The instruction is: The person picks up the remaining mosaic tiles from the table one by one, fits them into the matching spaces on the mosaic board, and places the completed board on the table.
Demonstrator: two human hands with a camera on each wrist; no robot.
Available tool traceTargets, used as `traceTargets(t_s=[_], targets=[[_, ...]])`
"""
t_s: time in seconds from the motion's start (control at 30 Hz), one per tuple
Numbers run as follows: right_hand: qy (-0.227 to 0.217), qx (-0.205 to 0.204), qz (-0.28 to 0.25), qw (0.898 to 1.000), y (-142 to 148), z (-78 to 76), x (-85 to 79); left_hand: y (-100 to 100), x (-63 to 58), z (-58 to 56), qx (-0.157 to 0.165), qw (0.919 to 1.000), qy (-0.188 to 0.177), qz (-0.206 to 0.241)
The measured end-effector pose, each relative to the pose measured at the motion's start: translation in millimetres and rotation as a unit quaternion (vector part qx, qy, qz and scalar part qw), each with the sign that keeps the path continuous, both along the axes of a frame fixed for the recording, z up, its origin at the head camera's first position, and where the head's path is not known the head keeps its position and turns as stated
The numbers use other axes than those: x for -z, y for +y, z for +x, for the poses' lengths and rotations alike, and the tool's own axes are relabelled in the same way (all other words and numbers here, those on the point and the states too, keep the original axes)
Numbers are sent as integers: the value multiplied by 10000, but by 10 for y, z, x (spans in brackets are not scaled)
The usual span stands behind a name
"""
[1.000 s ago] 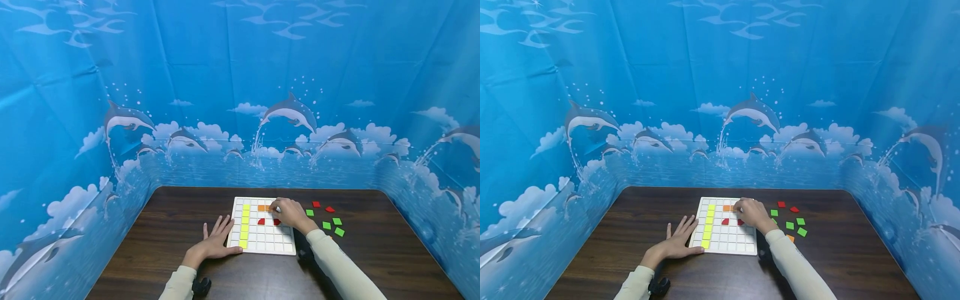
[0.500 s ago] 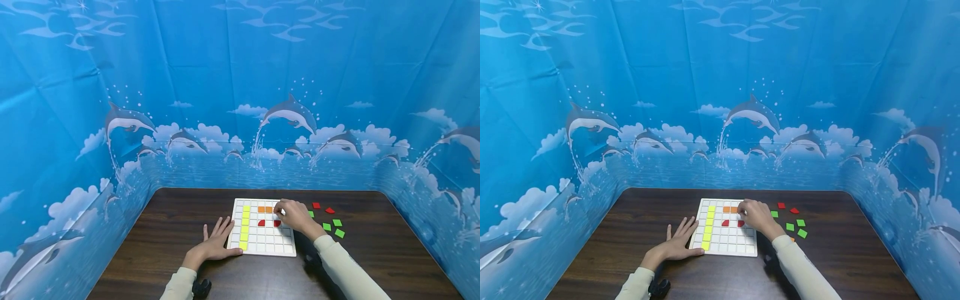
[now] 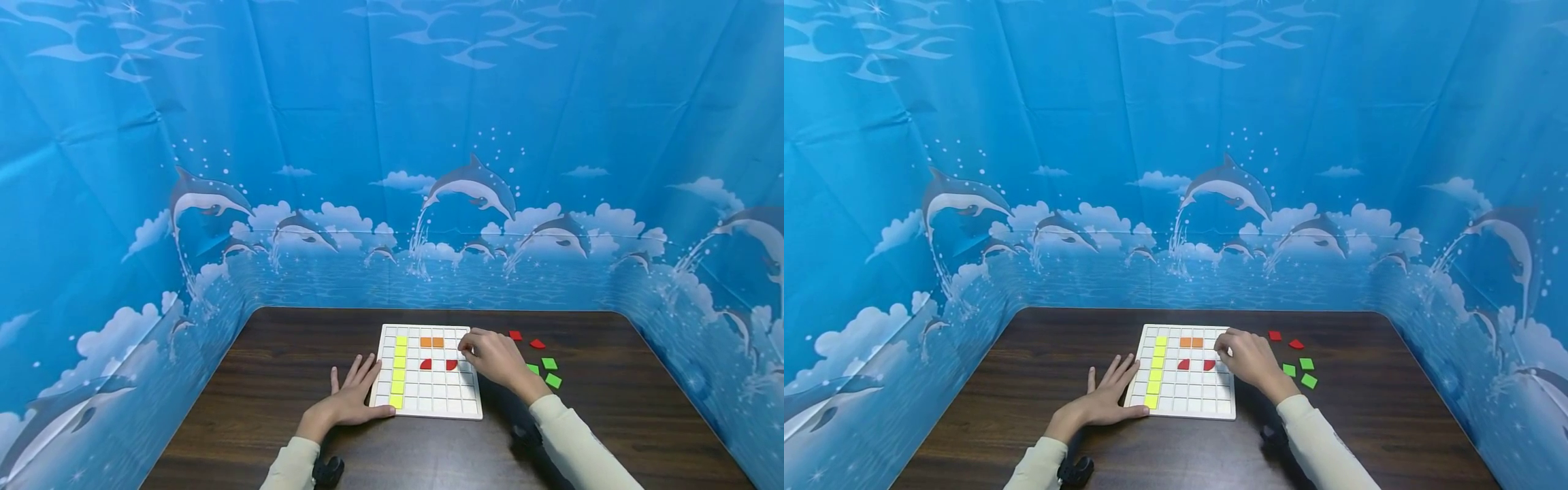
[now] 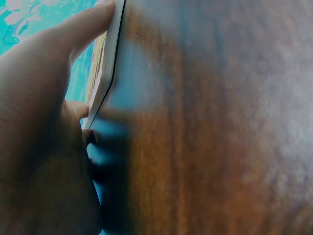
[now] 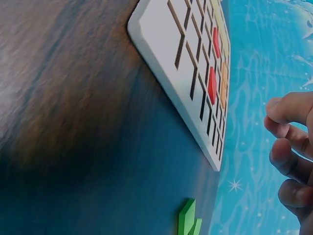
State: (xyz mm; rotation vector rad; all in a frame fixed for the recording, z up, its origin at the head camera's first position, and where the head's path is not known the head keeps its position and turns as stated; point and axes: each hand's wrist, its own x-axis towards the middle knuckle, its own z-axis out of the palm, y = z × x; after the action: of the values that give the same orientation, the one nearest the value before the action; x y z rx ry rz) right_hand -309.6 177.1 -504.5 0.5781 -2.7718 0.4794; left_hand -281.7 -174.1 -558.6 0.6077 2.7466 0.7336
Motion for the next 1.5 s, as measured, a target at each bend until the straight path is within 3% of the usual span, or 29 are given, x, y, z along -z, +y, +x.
traceTargets(t_s=[0.33, 0.57, 0.8, 1.03, 1.5], targets=[[123, 70, 20, 9999, 183, 98, 6, 11, -76, 42, -105, 9999, -65, -14], [79, 75, -52, 9999, 335, 188, 4, -4, 74, -16, -173, 9997, -30, -162], [204, 129, -86, 9997, 523, 277, 5, -11, 47, -18, -20, 10000, 23, 57], [141, 313, -148, 9993, 650, 361, 17, -24, 110, -46, -56, 10000, 62, 26], [-159, 512, -38, 9986, 925, 520, 94, 49, -119, 32, -138, 9992, -165, -345]])
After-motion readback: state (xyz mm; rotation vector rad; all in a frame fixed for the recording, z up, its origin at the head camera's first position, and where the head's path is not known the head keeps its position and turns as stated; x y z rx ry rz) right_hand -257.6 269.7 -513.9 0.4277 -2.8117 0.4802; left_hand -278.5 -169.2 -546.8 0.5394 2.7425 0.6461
